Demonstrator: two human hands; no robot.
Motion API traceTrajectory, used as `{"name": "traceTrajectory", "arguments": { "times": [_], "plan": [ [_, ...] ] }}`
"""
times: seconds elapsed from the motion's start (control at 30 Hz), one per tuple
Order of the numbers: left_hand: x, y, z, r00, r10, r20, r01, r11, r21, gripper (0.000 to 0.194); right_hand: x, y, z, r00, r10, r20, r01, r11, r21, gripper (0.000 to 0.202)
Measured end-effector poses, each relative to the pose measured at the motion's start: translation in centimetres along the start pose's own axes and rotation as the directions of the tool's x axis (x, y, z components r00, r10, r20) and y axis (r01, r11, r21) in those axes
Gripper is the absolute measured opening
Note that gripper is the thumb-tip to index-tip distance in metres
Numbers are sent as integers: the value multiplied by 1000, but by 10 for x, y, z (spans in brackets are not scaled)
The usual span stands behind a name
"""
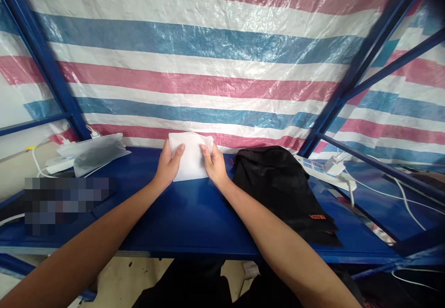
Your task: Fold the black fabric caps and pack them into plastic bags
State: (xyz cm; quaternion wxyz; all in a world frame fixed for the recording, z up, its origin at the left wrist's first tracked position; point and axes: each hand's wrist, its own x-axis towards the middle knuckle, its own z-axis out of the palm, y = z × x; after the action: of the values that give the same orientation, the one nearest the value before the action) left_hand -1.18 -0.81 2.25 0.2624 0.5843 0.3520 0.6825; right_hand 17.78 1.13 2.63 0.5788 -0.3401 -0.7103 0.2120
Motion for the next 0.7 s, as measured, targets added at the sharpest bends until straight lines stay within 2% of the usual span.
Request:
{"name": "traceTrajectory", "arguments": {
  "times": [0.27,0.37,0.5,0.6,0.7],
  "plan": [
    [2,-1,-2,999,19,-43,-18,999,39,51,-1,0,-1,999,-42,6,42,999,-18,37],
    [5,3,-3,996,52,-67,-48,997,65,46,-1,0,-1,999,-39,34,40,999,-21,36],
    [8,7,-3,994,83,-77,-75,992,96,39,0,0,-2,999,-31,6,31,999,-18,36],
    [7,7,-3,995,72,-64,-67,995,75,38,4,-4,-6,998,-46,-39,45,999,-23,40],
    [7,7,-3,996,62,-58,-59,997,59,38,7,-9,-10,991,-108,-77,105,994,-40,54]
  ]
}}
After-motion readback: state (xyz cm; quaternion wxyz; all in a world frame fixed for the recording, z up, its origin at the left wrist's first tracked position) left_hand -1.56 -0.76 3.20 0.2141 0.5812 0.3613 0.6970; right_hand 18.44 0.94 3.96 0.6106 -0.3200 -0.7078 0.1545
